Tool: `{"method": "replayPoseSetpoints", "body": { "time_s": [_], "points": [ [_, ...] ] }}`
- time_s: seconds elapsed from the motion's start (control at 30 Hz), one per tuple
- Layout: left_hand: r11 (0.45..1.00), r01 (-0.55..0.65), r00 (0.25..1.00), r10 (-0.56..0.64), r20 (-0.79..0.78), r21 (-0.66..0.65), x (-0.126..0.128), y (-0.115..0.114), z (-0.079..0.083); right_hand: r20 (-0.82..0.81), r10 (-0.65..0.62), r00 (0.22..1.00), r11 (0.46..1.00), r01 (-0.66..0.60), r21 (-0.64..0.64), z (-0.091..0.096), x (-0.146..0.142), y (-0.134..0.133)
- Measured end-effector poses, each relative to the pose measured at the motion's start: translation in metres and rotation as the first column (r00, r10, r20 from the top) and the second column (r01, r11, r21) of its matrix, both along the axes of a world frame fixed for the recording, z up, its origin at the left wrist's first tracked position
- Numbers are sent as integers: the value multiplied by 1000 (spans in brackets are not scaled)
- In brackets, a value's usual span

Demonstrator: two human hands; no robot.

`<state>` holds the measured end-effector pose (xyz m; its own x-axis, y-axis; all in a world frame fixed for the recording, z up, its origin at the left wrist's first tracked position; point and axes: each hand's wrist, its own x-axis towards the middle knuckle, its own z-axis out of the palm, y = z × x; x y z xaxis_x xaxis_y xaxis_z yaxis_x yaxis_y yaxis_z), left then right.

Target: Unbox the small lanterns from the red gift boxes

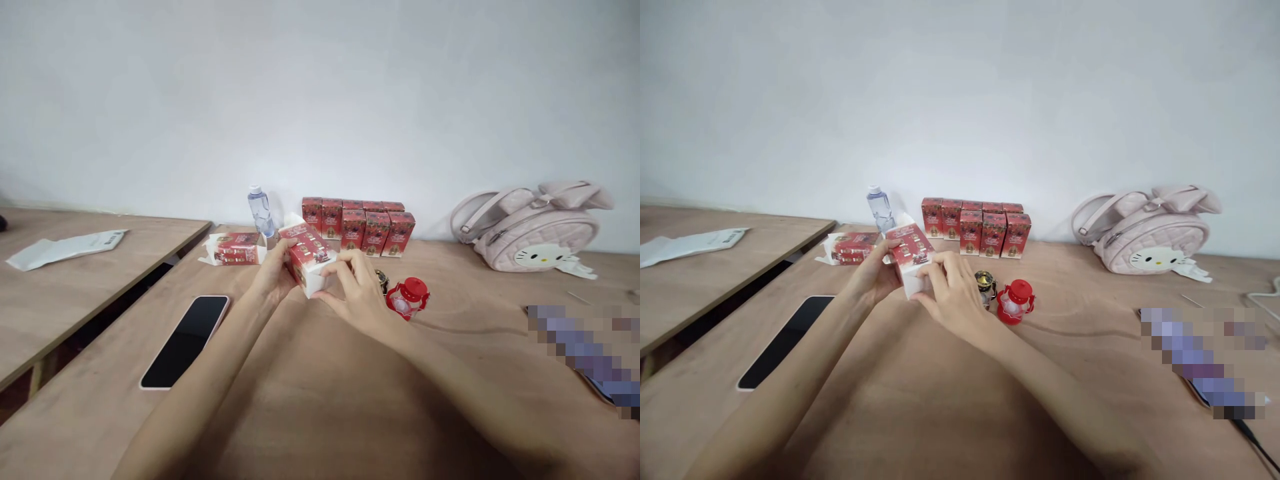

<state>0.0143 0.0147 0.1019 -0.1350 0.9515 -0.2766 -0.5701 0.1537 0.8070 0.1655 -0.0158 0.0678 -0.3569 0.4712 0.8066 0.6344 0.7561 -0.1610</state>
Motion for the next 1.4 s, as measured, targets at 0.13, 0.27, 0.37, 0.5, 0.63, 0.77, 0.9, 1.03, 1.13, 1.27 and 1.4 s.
{"method": "replayPoseSetpoints", "body": {
  "time_s": [0.13,0.27,0.37,0.5,0.63,0.77,0.9,1.03,1.13,1.27,1.4],
  "points": [
    [975,-99,992,113,-56,200,-3,2,-1,-24,5,1000,993,-8,-117,-2,-3,1],
    [916,-289,953,303,-6,279,-6,4,-3,-139,6,990,987,-28,-158,2,-4,-2],
    [860,-362,920,391,-7,361,-6,2,-1,-271,48,961,965,-115,-236,6,-4,-3],
    [815,-325,932,362,16,480,-3,-3,2,-589,-51,806,808,-314,-499,8,-3,-2],
    [895,-188,982,184,50,403,2,-4,2,-665,-40,746,695,-457,-555,7,-3,0],
    [937,-76,997,66,42,340,5,-6,1,-604,-25,797,766,-373,-524,8,-1,3],
    [956,-42,998,27,56,289,7,-9,3,-516,-23,856,831,-271,-487,9,3,6],
    [965,-30,997,11,75,261,11,-11,2,-457,-75,886,869,-167,-466,8,3,4],
    [962,-20,994,-11,112,273,14,-10,-1,-474,-66,878,857,-193,-478,8,2,1],
    [972,-50,987,14,157,230,10,-2,-4,-521,56,852,829,-330,-451,13,5,-4],
    [994,-5,990,-11,142,111,0,4,-1,-537,152,830,743,-454,-492,26,12,-7]
  ]
}}
